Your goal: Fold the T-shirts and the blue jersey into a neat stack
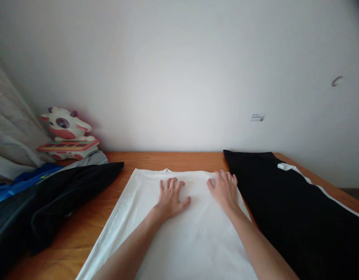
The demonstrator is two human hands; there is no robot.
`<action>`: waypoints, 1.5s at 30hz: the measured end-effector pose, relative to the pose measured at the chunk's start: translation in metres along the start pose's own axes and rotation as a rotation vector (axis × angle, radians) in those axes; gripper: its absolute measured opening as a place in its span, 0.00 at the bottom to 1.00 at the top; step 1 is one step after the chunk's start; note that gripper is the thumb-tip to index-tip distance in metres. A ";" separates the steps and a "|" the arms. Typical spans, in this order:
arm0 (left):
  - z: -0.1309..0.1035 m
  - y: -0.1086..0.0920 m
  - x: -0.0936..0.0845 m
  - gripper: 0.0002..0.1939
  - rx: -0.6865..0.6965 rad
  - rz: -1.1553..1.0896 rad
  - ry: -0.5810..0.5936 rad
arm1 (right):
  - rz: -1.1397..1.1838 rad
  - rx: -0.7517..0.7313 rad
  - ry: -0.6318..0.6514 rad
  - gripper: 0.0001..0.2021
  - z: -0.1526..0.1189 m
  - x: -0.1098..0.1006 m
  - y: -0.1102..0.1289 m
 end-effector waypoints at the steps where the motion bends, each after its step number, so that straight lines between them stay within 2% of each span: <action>1: 0.000 0.000 0.001 0.30 -0.006 -0.001 0.006 | 0.010 -0.020 -0.002 0.18 0.000 -0.003 0.002; 8: -0.002 0.006 0.004 0.38 -0.099 0.077 -0.019 | -0.004 0.060 0.071 0.16 0.001 -0.006 -0.002; 11: -0.001 0.006 0.006 0.39 -0.099 0.085 0.012 | -0.012 0.068 0.088 0.16 0.001 -0.006 -0.001; 17: 0.001 0.006 0.004 0.38 -0.098 0.086 -0.013 | -0.035 0.078 0.120 0.17 0.000 -0.004 0.000; 23: 0.000 0.004 0.000 0.39 -0.101 0.097 -0.027 | -0.082 -0.001 0.137 0.19 0.000 -0.004 0.007; 28: 0.000 0.003 -0.001 0.40 -0.104 0.097 -0.013 | -0.133 -0.069 0.261 0.22 0.003 -0.008 0.016; 31: -0.001 0.002 -0.003 0.40 -0.116 0.101 0.006 | -0.145 -0.062 0.312 0.23 0.004 -0.014 0.022; 35: -0.002 0.000 -0.006 0.40 -0.125 0.104 0.057 | -0.084 -0.129 0.245 0.21 -0.007 -0.021 0.041; 38: -0.001 0.000 -0.006 0.39 -0.124 0.104 0.073 | -0.017 -0.163 0.239 0.19 -0.025 -0.016 0.054; 41: 0.000 0.001 -0.005 0.34 -0.128 0.115 0.047 | 0.042 -0.160 0.218 0.18 -0.039 -0.014 0.057; 45: 0.001 0.003 -0.004 0.30 -0.125 0.124 0.018 | 0.103 -0.104 0.174 0.19 -0.044 -0.015 0.051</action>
Point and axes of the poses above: each hand's wrist, its own z-axis towards the middle knuckle, its own x-axis out of the palm, y = z × x, the point moved 8 cm from there along z, towards the middle knuckle, and after that the axes turned 3 degrees about x, right-handed, at the moved point
